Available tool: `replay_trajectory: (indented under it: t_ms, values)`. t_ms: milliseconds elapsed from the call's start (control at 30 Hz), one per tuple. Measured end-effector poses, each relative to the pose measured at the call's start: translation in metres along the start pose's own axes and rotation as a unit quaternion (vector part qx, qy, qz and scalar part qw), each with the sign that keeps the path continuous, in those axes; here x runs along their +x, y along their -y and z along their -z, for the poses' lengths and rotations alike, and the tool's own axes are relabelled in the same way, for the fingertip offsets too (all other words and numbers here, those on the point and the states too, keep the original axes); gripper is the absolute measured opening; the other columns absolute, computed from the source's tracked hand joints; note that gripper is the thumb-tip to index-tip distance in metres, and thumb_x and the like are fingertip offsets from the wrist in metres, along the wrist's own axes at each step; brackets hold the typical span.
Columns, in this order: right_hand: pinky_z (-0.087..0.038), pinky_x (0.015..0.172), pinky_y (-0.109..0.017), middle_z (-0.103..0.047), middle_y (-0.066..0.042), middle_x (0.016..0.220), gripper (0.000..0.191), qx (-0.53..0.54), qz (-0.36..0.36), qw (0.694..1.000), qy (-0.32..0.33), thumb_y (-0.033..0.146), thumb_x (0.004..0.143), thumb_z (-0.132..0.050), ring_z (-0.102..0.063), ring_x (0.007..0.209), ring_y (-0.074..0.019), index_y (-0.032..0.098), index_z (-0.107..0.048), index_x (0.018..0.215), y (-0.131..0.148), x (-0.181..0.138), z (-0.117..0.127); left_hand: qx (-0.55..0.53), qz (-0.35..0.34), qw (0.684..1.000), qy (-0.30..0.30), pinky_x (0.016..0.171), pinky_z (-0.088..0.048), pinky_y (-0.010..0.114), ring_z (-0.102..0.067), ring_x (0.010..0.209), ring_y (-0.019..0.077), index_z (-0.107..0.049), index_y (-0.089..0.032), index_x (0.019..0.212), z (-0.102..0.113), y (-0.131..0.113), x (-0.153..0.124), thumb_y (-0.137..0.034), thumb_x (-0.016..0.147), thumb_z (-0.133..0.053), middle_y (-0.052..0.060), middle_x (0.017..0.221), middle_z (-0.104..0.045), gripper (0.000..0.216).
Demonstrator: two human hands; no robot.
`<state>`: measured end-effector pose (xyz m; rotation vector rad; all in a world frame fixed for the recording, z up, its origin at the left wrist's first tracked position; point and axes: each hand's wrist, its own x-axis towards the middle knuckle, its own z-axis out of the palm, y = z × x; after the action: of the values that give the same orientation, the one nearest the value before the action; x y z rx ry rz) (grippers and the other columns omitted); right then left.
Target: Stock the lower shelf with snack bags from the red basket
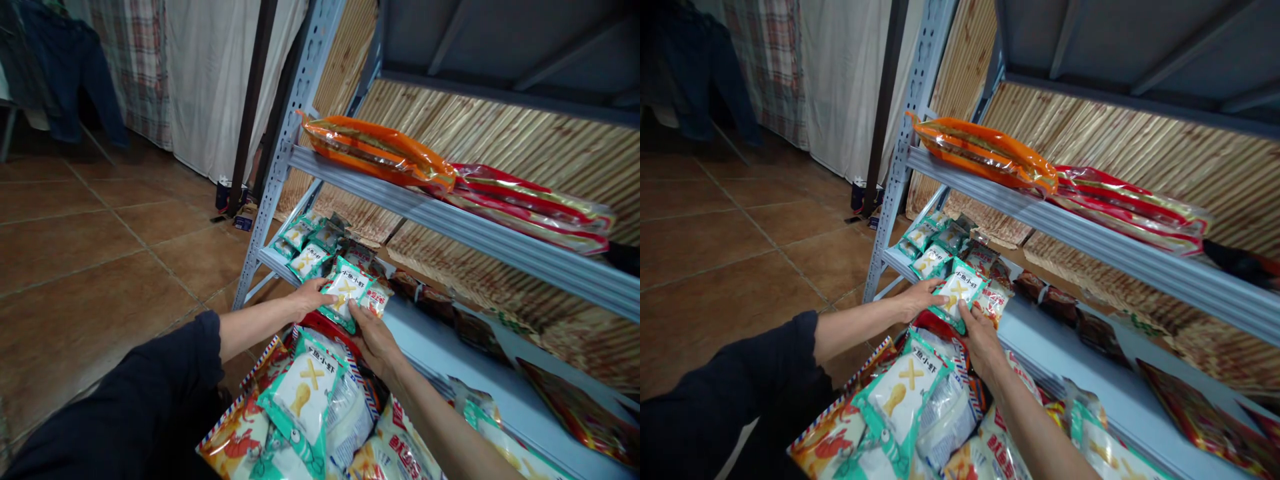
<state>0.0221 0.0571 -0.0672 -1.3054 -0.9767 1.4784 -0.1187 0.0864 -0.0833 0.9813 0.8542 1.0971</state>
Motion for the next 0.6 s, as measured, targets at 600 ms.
replay_trajectory:
  t_ms: [600]
  values:
    - [-0.053, 0.065, -0.026, -0.069, -0.002, 0.089, 0.027, -0.011, 0.014, 0.999, -0.033, 0.028, 0.068, -0.068, -0.065, 0.073, -0.0144, 0.021, -0.059, 0.092, 0.004, 0.054, -0.035, 0.111, -0.147, 0.983, -0.014, 0.094, -0.037, 0.032, -0.047, 0.111, 0.0203, -0.042, -0.014, 0.127, 0.045, 0.006, 0.033, -0.022, 0.064, -0.068, 0.01, 0.126, -0.048, 0.069]
